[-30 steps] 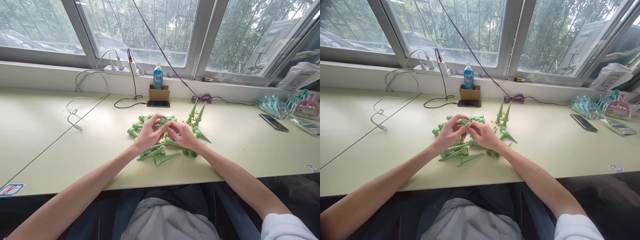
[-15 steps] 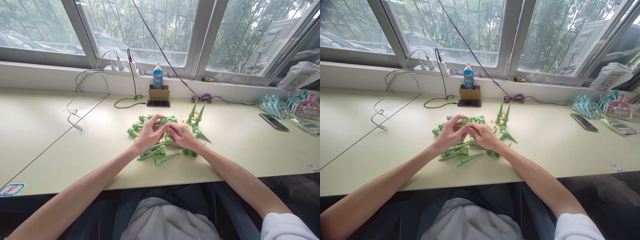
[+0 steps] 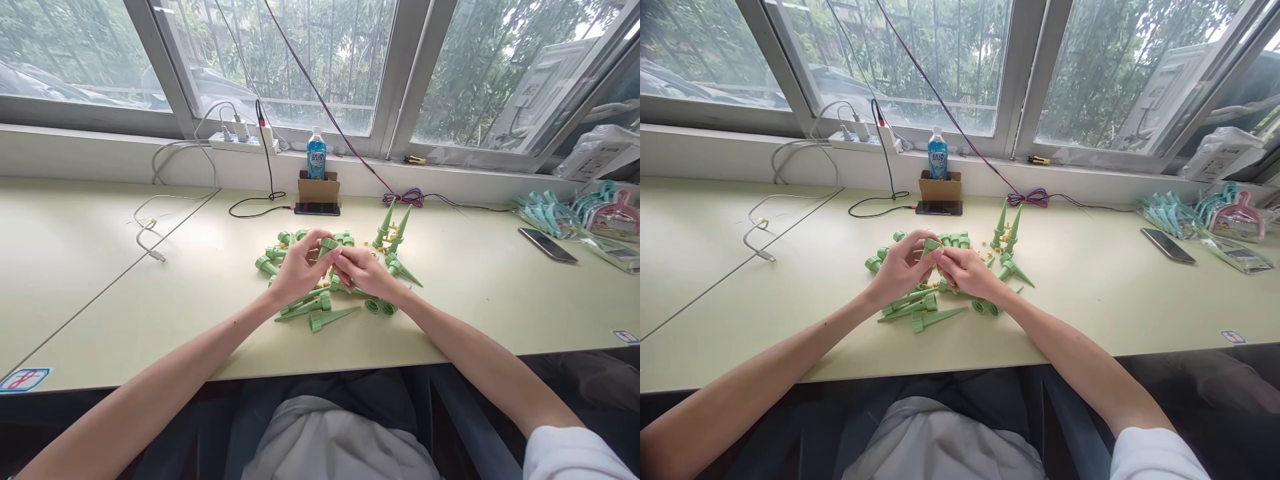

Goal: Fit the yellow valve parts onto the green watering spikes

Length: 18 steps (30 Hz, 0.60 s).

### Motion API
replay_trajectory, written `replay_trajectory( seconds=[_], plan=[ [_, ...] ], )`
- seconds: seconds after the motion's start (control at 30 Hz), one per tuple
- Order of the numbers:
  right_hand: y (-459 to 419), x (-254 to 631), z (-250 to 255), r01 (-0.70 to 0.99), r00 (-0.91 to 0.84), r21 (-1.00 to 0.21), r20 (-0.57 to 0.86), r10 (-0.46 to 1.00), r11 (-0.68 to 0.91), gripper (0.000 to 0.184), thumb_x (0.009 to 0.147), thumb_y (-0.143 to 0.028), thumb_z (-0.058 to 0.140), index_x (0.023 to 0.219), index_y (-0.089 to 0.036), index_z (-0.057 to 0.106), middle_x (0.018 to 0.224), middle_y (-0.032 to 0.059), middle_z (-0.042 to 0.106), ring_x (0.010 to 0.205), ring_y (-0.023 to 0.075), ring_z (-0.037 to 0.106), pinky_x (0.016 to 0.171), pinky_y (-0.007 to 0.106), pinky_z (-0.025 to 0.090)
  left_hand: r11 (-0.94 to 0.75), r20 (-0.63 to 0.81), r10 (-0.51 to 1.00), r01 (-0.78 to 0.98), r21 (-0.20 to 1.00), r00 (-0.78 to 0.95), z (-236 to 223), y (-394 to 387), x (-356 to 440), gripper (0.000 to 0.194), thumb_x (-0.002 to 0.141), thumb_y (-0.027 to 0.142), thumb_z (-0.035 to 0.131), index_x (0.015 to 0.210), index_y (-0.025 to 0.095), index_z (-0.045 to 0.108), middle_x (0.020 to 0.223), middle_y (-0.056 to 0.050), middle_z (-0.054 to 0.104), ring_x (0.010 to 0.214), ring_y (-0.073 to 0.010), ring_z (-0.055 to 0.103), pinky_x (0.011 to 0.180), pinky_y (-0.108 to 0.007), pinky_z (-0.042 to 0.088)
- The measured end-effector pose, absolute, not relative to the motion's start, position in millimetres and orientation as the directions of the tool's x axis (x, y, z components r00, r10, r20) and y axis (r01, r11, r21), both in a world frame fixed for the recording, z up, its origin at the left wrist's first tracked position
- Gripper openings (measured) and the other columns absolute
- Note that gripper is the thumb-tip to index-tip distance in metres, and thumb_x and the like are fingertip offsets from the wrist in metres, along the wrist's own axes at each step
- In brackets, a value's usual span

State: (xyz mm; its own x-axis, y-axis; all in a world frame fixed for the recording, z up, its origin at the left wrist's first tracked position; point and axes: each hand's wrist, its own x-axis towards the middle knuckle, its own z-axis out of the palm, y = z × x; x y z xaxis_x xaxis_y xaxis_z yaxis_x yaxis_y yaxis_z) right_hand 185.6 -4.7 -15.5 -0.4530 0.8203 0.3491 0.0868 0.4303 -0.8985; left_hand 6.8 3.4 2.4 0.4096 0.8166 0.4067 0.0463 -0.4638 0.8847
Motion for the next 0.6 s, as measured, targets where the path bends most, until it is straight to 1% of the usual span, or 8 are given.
replay_trajectory(
  seconds=[0.17,0.4,0.6],
  plan=[
    [-5.2,185.9,-12.4,0.021,-0.498,-0.937,0.292,0.817,0.348,0.043,0.1,-0.056,0.048,0.078,-0.019,0.049,0.055,-0.0071,0.046,0.042,0.0081,0.05,0.043,0.022,0.042,-0.515,0.445,0.807,0.094,0.852,0.388,2.0,3.0,6.9,0.03,0.088,0.045,0.068,0.105,0.022,0.058,0.073,0.003,0.055,0.054,-0.008,0.05,0.046,-0.018,0.044],
    [-3.7,187.4,-12.5,-0.049,-0.546,-0.959,0.261,0.796,0.281,0.042,0.099,-0.055,0.051,0.077,-0.019,0.048,0.055,-0.0072,0.046,0.043,0.0084,0.051,0.043,0.022,0.042,-0.593,0.505,0.772,0.152,0.79,0.386,5.2,1.1,7.2,0.022,0.088,0.036,0.066,0.104,0.022,0.06,0.089,0.001,0.06,0.061,-0.0079,0.055,0.052,-0.018,0.048],
    [-2.2,190.1,-12.6,-0.06,-0.585,-0.977,0.2,0.786,0.203,0.043,0.097,-0.057,0.053,0.077,-0.02,0.048,0.054,-0.0075,0.046,0.045,0.0085,0.05,0.046,0.023,0.043,-0.627,0.527,0.753,0.186,0.757,0.393,6.1,0.4,7.3,0.021,0.09,0.037,0.064,0.103,0.021,0.061,0.093,-0.001,0.063,0.063,-0.0087,0.057,0.055,-0.019,0.05]
  ],
)
